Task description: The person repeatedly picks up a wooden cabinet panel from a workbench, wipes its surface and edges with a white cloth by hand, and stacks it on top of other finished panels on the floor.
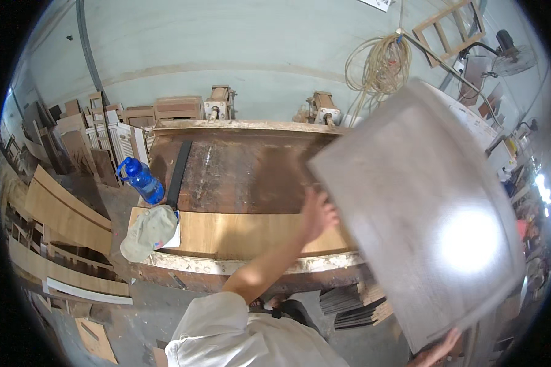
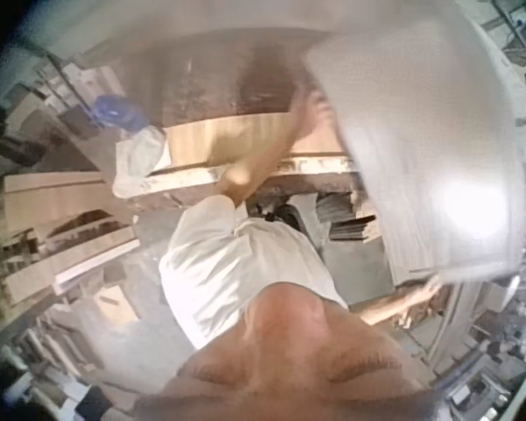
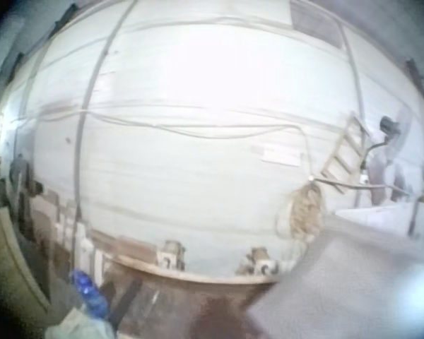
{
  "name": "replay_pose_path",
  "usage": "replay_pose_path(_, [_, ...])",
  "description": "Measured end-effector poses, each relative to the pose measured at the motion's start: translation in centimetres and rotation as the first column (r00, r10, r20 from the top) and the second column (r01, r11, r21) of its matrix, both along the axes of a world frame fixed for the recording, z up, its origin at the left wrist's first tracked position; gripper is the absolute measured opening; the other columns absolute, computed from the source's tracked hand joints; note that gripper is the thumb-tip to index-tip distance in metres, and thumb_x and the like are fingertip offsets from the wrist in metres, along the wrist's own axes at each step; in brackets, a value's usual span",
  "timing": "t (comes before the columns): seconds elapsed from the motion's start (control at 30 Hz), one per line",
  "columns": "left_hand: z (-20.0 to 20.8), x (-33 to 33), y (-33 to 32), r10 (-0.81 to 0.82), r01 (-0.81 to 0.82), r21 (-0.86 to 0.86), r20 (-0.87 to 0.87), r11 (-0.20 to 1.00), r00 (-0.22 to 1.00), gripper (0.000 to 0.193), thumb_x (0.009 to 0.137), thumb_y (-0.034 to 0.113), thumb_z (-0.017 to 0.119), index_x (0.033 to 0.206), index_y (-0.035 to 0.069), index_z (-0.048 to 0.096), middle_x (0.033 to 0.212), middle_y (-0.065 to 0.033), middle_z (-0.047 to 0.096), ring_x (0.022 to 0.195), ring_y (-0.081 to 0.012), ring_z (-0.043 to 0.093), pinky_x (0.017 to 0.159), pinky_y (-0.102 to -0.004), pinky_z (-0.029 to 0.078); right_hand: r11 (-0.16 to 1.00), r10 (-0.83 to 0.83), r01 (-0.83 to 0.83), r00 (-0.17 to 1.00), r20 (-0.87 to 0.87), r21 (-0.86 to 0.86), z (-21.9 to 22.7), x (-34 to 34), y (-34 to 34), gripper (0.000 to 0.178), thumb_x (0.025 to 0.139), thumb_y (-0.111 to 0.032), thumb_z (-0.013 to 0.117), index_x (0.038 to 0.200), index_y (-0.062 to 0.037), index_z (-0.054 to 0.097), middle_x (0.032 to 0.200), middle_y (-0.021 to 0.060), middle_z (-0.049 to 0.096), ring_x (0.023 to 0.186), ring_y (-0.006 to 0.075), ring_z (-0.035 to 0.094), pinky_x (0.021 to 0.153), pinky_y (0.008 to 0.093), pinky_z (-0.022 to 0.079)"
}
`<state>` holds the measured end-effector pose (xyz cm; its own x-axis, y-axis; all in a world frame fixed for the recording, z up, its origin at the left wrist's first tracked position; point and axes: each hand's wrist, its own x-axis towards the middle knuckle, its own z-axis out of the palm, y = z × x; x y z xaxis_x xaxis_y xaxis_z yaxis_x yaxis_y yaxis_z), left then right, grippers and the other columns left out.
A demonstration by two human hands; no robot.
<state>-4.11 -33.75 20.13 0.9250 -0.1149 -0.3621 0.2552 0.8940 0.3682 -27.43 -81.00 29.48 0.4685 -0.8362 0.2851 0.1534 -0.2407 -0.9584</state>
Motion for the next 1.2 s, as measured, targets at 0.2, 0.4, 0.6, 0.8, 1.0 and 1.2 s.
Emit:
replay_pose_path(0.2, [-1.2, -5.9, 18.4, 0.728, -0.728, -0.055, 0.129, 0.683, 0.673, 0.075, 0.100, 0.060, 0.028, 0.145, 0.001, 0.041, 0.143, -0.0152, 0.049, 0.134, -0.0308, 0.044, 0.112, -0.0492, 0.035, 0.828, 0.467, -0.541, 0.812, -0.351, -0.149, -11.0, 15.2, 7.5, 0.054, 0.095, -0.014, 0.062, 0.140, 0.0078, 0.043, 0.125, 0.0185, 0.061, 0.112, 0.0249, 0.059, 0.098, 0.0350, 0.044])
replay_pose_path(0.4, [-12.3, -16.7, 28.8, 0.692, -0.615, 0.423, -0.039, 0.665, 0.721, 0.037, 0.102, 0.032, 0.047, 0.126, 0.006, 0.058, 0.125, -0.0111, 0.062, 0.119, -0.0282, 0.056, 0.105, -0.0435, 0.043, 0.448, 0.825, -0.877, 0.331, -0.458, 0.173, -18.8, 30.8, 15.9, 0.050, 0.092, -0.006, 0.061, 0.139, 0.0056, 0.048, 0.127, 0.0143, 0.061, 0.115, 0.0218, 0.057, 0.100, 0.0328, 0.043])
replay_pose_path(0.6, [-13.3, -16.8, 34.9, 0.580, -0.070, 0.781, -0.397, 0.621, 0.711, 0.041, 0.094, 0.034, 0.061, 0.120, 0.003, 0.063, 0.123, -0.0093, 0.064, 0.116, -0.0228, 0.058, 0.100, -0.0362, 0.043, 0.297, 0.869, -0.905, 0.124, -0.479, 0.304, -23.0, 45.2, 22.3, 0.050, 0.091, -0.010, 0.067, 0.138, -0.0022, 0.052, 0.129, 0.0129, 0.061, 0.118, 0.0209, 0.056, 0.101, 0.0328, 0.043])
replay_pose_path(0.8, [-14.2, -5.6, 34.3, 0.480, 0.049, 0.929, -0.234, 0.367, 0.845, 0.052, 0.093, 0.037, 0.062, 0.131, 0.001, 0.056, 0.133, -0.0100, 0.055, 0.122, -0.0233, 0.051, 0.105, -0.0365, 0.039, 0.438, 0.637, -0.896, 0.256, -0.727, 0.069, -26.4, 54.6, 27.6, 0.056, 0.083, -0.028, 0.075, 0.133, -0.0097, 0.058, 0.132, 0.0163, 0.055, 0.123, 0.0334, 0.052, 0.103, 0.0407, 0.043])
replay_pose_path(1.0, [-21.1, -2.1, 37.8, 0.451, 0.257, 0.959, -0.178, -0.121, 0.875, 0.068, 0.086, 0.033, 0.069, 0.140, -0.002, 0.048, 0.135, -0.0291, 0.052, 0.129, -0.0389, 0.047, 0.109, -0.0431, 0.036, 0.394, 0.374, -0.859, 0.474, -0.797, -0.326, -27.3, 54.7, 33.6, 0.057, 0.078, -0.033, 0.077, 0.131, -0.0198, 0.061, 0.137, 0.0140, 0.051, 0.125, 0.0353, 0.047, 0.105, 0.0475, 0.040])
replay_pose_path(1.2, [-20.2, -2.3, 30.5, 0.534, 0.450, 0.690, -0.108, -0.566, 0.838, 0.064, 0.085, 0.027, 0.069, 0.143, 0.013, 0.045, 0.124, -0.0287, 0.050, 0.115, -0.0486, 0.049, 0.101, -0.0532, 0.040, 0.519, 0.395, -0.781, 0.579, -0.713, -0.347, -29.4, 51.2, 30.6, 0.051, 0.076, -0.023, 0.079, 0.125, -0.0192, 0.065, 0.133, 0.0154, 0.056, 0.120, 0.0375, 0.052, 0.101, 0.0469, 0.043])
